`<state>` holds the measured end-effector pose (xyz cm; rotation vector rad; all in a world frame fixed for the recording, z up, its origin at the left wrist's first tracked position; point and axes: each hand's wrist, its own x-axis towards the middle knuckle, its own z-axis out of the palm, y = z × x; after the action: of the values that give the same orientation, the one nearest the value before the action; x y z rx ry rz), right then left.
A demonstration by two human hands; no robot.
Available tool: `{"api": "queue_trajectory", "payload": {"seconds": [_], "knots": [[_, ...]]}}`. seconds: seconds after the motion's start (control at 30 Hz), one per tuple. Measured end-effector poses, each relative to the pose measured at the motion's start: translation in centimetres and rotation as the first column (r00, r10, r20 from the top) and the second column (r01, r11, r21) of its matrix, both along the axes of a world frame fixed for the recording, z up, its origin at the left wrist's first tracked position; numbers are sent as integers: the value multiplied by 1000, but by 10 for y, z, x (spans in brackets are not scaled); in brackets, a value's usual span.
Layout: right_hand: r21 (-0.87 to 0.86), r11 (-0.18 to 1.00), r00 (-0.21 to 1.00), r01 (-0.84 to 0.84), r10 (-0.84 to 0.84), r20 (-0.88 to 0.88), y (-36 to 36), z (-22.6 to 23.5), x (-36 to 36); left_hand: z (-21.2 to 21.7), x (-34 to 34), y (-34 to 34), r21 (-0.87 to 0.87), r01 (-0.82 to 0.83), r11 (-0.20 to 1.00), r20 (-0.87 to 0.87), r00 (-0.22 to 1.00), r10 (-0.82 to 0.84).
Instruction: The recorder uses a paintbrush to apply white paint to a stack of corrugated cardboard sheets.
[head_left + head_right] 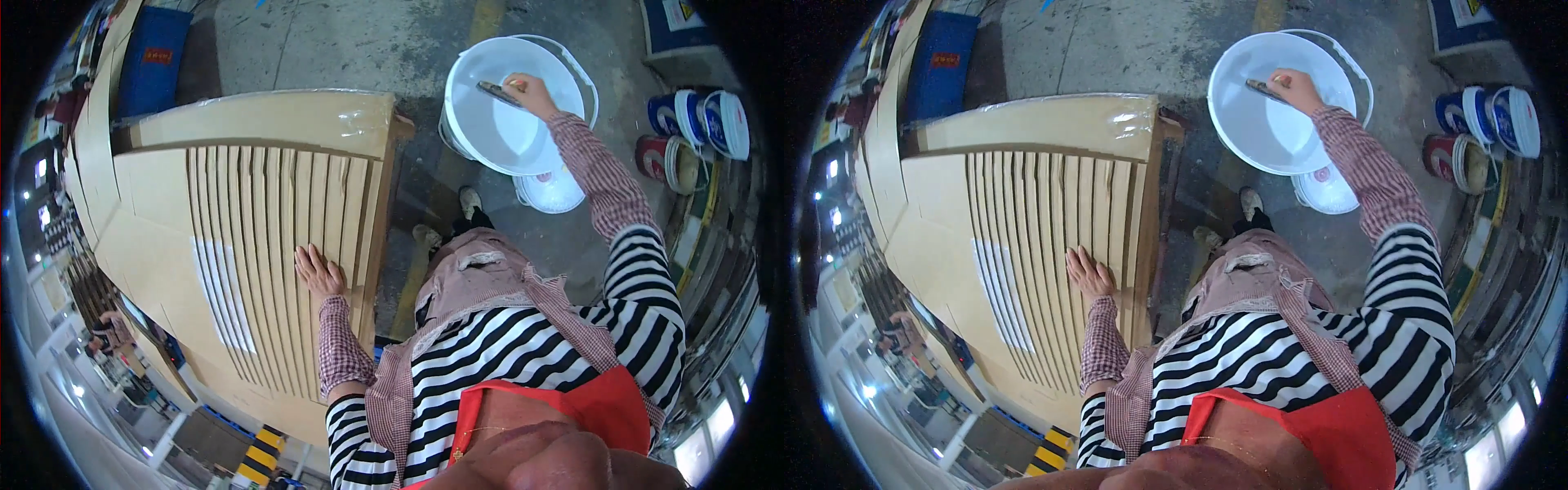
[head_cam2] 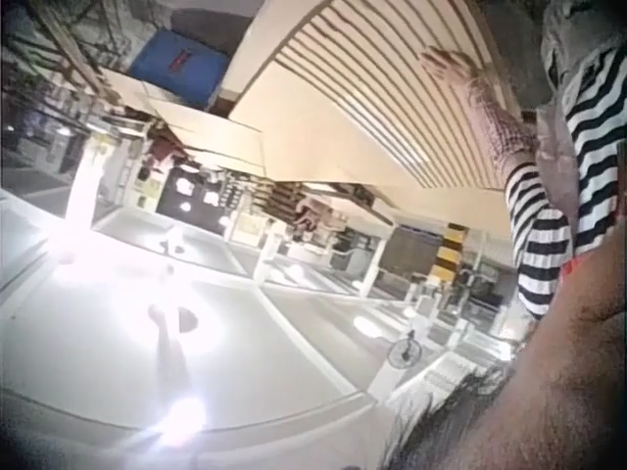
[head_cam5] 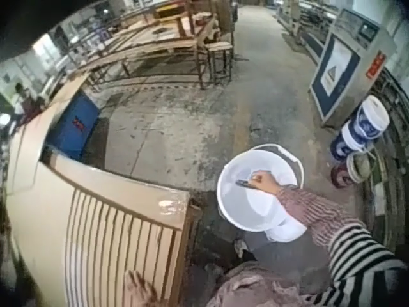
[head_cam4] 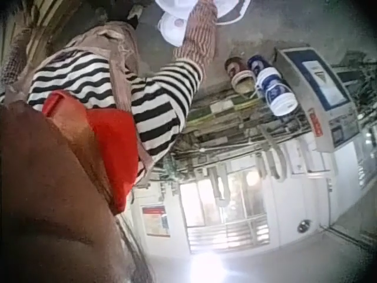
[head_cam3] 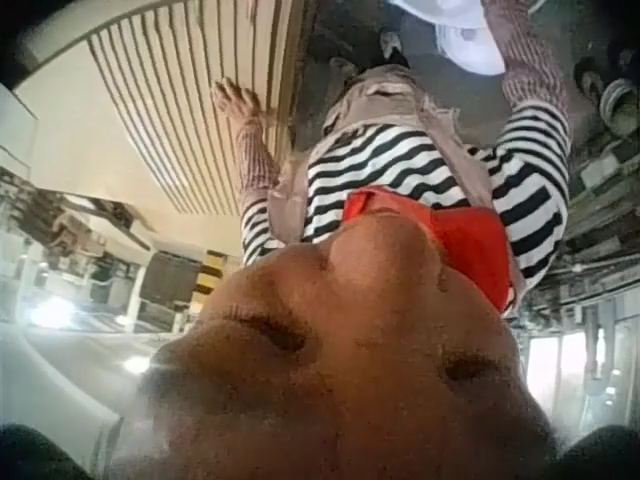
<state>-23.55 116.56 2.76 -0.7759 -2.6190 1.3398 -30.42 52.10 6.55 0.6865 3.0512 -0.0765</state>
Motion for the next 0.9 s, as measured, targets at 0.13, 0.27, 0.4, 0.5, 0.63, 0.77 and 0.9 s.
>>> {"api": "queue_trajectory", "payload": {"seconds": [0.13,0.27,0.4,0.5,0.63,0.77,0.9], "knots": [[120,993,993,-19,4,120,-7,-61,-30,1,-2,-2,70,16,997,-20,1000,-14],[102,994,970,36,-60,234,-12,-107,-29,0,-3,-2,85,32,996,-44,999,-28],[96,995,967,37,-60,248,-4,-129,-26,-2,-3,-4,76,8,997,-24,1000,-6],[-477,826,951,300,-220,218,19,-108,-25,-4,-3,-6,90,12,996,-33,999,-9],[-518,777,932,359,-263,252,40,-60,-14,-3,-5,-5,124,23,992,-42,999,-18],[-456,873,958,169,-37,285,27,-63,-3,0,-6,-4,137,6,991,-12,1000,-4],[-443,896,861,23,208,464,-8,-101,0,-5,-10,-4,247,9,969,-67,998,8]]}}
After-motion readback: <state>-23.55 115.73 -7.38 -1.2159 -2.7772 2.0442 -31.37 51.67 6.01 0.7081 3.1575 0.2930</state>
